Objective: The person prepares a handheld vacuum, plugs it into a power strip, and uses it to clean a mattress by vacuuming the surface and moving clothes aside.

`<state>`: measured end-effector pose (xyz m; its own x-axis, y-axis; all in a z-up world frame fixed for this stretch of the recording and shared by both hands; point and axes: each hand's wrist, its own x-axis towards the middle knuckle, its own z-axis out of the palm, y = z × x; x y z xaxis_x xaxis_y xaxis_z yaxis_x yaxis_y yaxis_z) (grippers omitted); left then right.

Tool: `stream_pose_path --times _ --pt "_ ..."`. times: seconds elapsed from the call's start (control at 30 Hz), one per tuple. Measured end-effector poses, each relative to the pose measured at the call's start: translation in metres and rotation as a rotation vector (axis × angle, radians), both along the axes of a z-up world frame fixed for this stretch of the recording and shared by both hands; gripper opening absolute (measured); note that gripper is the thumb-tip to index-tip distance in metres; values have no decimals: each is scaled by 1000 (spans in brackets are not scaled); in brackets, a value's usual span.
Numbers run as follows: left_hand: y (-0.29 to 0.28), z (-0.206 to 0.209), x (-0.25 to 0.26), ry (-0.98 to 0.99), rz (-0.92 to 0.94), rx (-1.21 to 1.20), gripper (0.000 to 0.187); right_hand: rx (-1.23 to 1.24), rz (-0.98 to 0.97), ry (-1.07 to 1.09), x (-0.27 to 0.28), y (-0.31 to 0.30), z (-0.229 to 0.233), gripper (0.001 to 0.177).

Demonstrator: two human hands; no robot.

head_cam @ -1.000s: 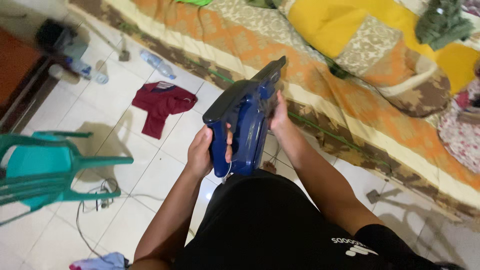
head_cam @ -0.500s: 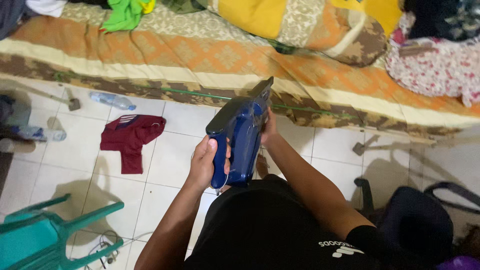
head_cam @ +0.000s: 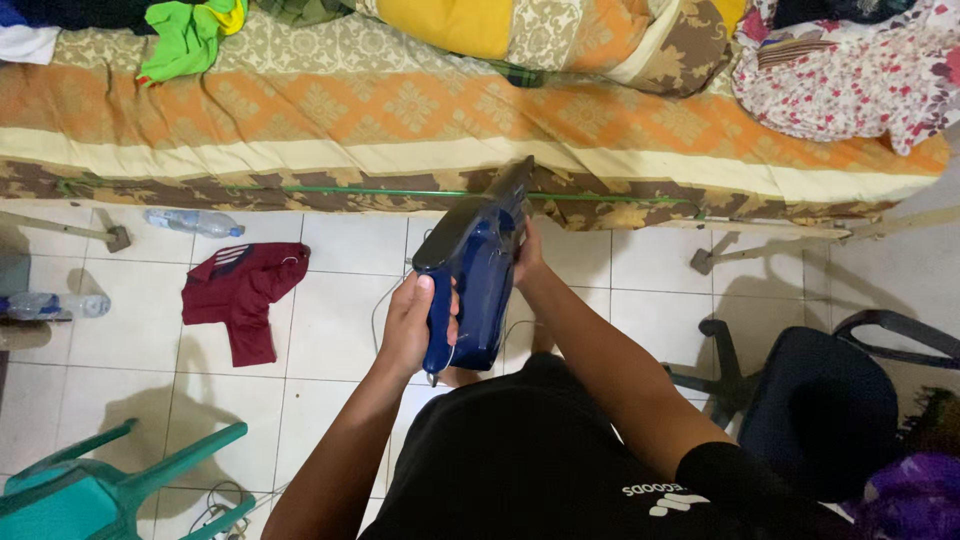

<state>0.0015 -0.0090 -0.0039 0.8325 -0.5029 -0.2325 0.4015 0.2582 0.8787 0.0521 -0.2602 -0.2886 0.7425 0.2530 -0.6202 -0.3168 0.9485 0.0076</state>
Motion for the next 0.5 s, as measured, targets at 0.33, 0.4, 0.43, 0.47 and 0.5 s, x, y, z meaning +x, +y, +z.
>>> stream_pose_path --times 0.33,0.4,0.43,0.47,0.5 --pt "-87 -36 18 -8 77 27 38 -134 -2 -236 59 -73 -27 66" --pt "-100 -37 22 -5 85 53 38 -141 5 -327 67 -80 -32 66" --pt "-103 -37 25 -1 90 67 38 -142 10 -371 70 -80 -34 65" --pt "-104 -36 26 0 91 67 38 -117 31 -389 72 -81 -37 65" --pt "-105 -35 27 -1 90 67 37 -93 50 -408 73 -84 -39 64"
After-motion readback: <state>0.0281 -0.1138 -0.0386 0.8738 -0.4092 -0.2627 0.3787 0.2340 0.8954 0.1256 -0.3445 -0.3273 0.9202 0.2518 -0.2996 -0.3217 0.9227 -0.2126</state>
